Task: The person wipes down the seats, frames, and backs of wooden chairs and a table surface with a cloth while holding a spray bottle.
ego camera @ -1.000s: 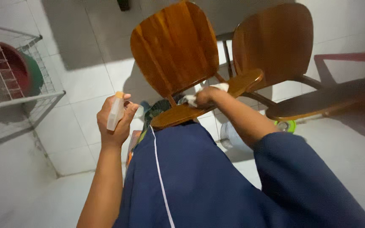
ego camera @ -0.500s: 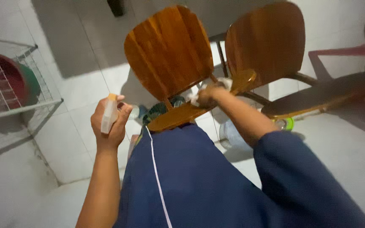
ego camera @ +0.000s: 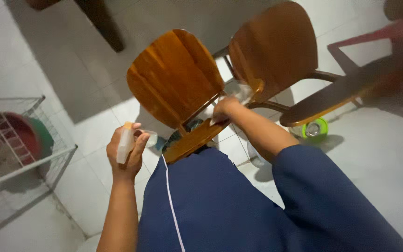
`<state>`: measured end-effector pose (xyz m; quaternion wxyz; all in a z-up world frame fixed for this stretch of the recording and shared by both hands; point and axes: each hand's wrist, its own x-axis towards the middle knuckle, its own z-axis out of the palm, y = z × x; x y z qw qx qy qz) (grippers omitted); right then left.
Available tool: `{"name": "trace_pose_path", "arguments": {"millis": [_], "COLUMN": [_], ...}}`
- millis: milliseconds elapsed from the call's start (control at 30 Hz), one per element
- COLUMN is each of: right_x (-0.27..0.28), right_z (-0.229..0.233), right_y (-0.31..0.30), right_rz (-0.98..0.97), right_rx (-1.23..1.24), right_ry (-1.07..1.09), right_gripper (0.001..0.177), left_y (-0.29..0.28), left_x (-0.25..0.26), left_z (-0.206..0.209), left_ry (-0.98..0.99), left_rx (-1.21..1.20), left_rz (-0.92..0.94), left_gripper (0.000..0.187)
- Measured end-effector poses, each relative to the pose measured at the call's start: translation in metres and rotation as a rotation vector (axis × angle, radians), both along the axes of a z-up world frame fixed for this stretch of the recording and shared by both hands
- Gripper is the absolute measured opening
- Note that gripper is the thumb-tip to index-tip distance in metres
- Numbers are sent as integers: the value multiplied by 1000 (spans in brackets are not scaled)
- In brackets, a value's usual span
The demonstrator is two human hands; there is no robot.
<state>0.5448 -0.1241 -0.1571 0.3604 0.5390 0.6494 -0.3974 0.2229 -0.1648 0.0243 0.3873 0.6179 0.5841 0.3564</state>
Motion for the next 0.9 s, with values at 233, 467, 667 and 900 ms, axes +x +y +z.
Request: {"name": "trace_pose_path", "arguments": {"millis": [233,467,667,900], "right_x": [69,19,49,34], "right_z": [39,-7,41,1], "right_y": [17,8,1,29], "right_rz": [-22,-22,88,34], "right_rx": [41,0,-26,67], "right_ry": [-97,-52,-10,-231], "right_gripper": [60,61,62,57], "left_y": [2,1,-1,3], "left_x": [-2,-3,-17,-17], "left_z": [1,1,1,10], "left_ry": [29,46,47,134], "left_rx": [29,3,50,74], "left_rz": [32,10,77,37], "left_gripper": [34,33,34,30]}}
